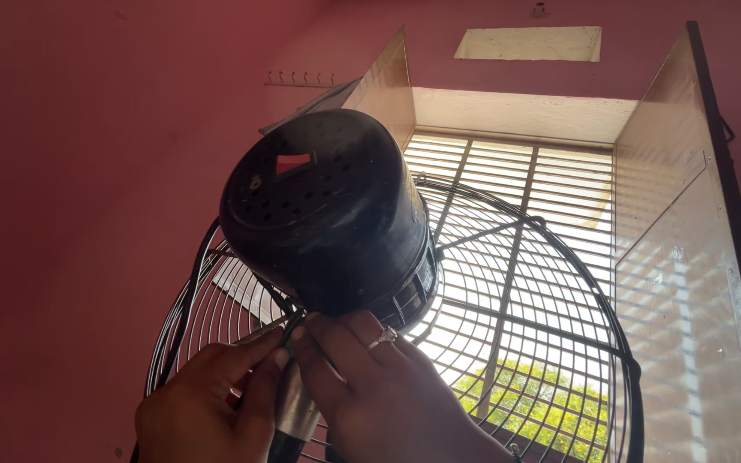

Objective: The person uses a screwdriver to loosen and remove screws from the rear cage of a standing electric fan. They then adjust the fan head and continue to manipulate the screwdriver at the motor housing and neck area, appearing to secure or adjust the assembly.

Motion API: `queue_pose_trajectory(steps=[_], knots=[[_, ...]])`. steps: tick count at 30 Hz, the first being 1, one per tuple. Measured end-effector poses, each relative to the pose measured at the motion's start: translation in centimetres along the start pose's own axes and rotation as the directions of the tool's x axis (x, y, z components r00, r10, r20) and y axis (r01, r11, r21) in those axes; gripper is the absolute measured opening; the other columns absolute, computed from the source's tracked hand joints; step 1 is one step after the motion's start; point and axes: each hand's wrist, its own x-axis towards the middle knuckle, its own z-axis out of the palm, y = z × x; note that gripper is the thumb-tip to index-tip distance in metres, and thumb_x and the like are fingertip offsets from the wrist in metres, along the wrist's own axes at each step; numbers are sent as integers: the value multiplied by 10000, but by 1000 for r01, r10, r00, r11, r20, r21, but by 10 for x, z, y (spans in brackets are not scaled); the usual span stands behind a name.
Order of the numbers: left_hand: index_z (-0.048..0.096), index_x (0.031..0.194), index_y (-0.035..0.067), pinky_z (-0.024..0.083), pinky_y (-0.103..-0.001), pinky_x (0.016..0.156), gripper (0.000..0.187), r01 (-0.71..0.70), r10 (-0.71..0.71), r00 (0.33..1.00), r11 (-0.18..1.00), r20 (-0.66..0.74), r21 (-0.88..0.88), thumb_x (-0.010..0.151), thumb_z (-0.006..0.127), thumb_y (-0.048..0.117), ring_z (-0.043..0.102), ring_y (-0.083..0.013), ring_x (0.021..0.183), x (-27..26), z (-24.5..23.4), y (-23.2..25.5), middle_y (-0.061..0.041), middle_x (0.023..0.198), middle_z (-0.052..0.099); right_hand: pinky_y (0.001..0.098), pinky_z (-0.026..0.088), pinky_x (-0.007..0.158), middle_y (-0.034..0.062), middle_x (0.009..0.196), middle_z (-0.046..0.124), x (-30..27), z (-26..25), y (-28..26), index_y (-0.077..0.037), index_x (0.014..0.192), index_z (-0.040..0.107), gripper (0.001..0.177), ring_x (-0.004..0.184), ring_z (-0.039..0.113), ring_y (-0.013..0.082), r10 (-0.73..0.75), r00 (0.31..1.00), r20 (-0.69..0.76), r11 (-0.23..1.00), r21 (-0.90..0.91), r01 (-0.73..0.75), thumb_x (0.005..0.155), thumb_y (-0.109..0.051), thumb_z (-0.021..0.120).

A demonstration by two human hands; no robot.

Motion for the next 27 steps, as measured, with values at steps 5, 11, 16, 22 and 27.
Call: queue_pose_trajectory(steps=[5,11,16,22,27], knots=[[830,1129,270,625,-255,654,249,16,-15,999,999,-31,29,903,755,341,758,-97,683,1,-2,4,-21,888,828,406,579,923,164,1247,622,1,-1,-1,65,1270,659,506,1216,605,305,10,1000,-21,1000,25,-9,812,-150,660],[783,1205,381,624,-276,709,281,73,-76,997,953,-2,293,950,674,430,770,-93,696,-1,-8,15,27,827,768,413,576,907,165,1238,628,1,-1,-2,66,1265,658,549,1203,612,322,25,1000,0,999,42,-25,768,-166,678],[719,1294,358,626,-325,760,390,-82,88,996,933,-2,351,914,637,322,758,-105,781,-3,3,4,32,885,708,434,563,957,160,1244,624,1,-2,-4,56,1265,658,534,1210,608,317,40,999,-6,997,66,-39,789,-186,684],[664,1370,328,636,-343,784,490,-167,166,985,880,43,445,884,618,292,766,-119,856,-3,8,-1,37,1009,704,446,552,964,195,1215,591,2,-13,-3,93,1287,629,590,1208,582,347,30,999,18,990,135,-32,790,-210,723],[675,1375,322,627,-394,793,456,-93,85,996,866,38,491,930,583,280,763,-194,864,-13,-2,22,-3,1026,699,438,550,889,217,1198,573,-1,-25,-9,128,1340,591,647,1148,576,359,52,994,96,991,115,-63,794,-192,724]])
